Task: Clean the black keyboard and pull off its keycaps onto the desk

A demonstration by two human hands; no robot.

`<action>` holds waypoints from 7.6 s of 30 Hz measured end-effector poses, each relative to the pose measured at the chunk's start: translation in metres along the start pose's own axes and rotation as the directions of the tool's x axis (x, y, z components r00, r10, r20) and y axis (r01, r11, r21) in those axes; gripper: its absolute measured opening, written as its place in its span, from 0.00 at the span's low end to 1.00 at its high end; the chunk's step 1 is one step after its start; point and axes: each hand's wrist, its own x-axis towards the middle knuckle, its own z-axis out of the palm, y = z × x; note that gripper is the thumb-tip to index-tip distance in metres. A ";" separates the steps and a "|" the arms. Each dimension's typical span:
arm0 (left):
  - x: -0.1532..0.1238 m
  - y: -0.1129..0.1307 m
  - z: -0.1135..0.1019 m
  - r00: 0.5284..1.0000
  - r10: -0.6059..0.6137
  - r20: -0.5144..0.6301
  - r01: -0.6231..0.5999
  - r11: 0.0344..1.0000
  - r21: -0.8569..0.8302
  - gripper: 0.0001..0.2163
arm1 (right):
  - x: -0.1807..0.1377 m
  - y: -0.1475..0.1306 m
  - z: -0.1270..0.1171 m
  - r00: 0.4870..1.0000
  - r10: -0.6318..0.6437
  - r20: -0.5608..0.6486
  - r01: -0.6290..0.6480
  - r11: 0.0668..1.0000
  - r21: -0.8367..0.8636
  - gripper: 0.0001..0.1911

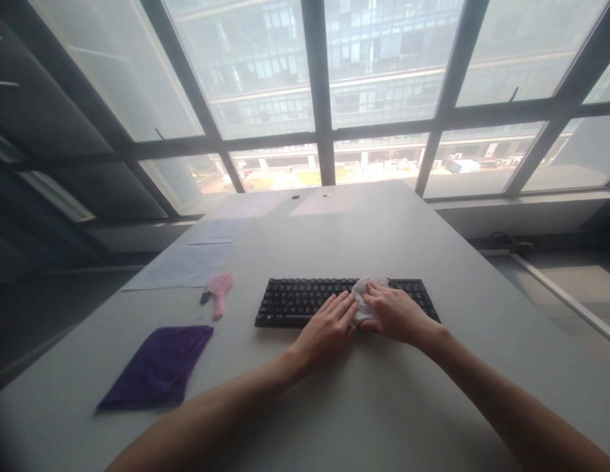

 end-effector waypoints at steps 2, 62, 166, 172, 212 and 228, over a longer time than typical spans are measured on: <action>0.000 0.000 -0.001 1.000 0.002 0.000 -0.002 1.000 -0.005 0.23 | 0.001 -0.002 -0.003 1.000 0.008 0.023 -0.008 1.000 -0.007 0.25; -0.001 0.003 -0.010 0.994 -0.095 -0.048 0.093 0.995 -0.030 0.20 | 0.002 -0.014 0.006 0.968 0.036 -0.247 0.008 0.984 0.177 0.14; 0.002 -0.008 -0.025 0.998 0.056 -0.013 -0.055 0.996 0.071 0.18 | 0.016 -0.009 0.004 0.968 -0.235 -0.087 0.236 0.972 -0.001 0.09; 0.001 -0.009 -0.021 0.998 0.049 -0.038 -0.048 0.998 0.046 0.18 | 0.015 -0.017 0.006 0.971 -0.225 -0.084 0.217 0.972 -0.090 0.07; -0.011 0.006 -0.014 0.994 0.052 0.098 -0.070 0.979 0.193 0.24 | -0.004 -0.012 0.007 0.979 -0.020 -0.203 0.047 0.991 0.128 0.11; -0.010 0.007 -0.019 0.988 0.070 0.137 -0.109 0.949 0.295 0.24 | 0.019 -0.015 -0.016 0.959 -0.279 0.044 0.282 0.951 -0.126 0.08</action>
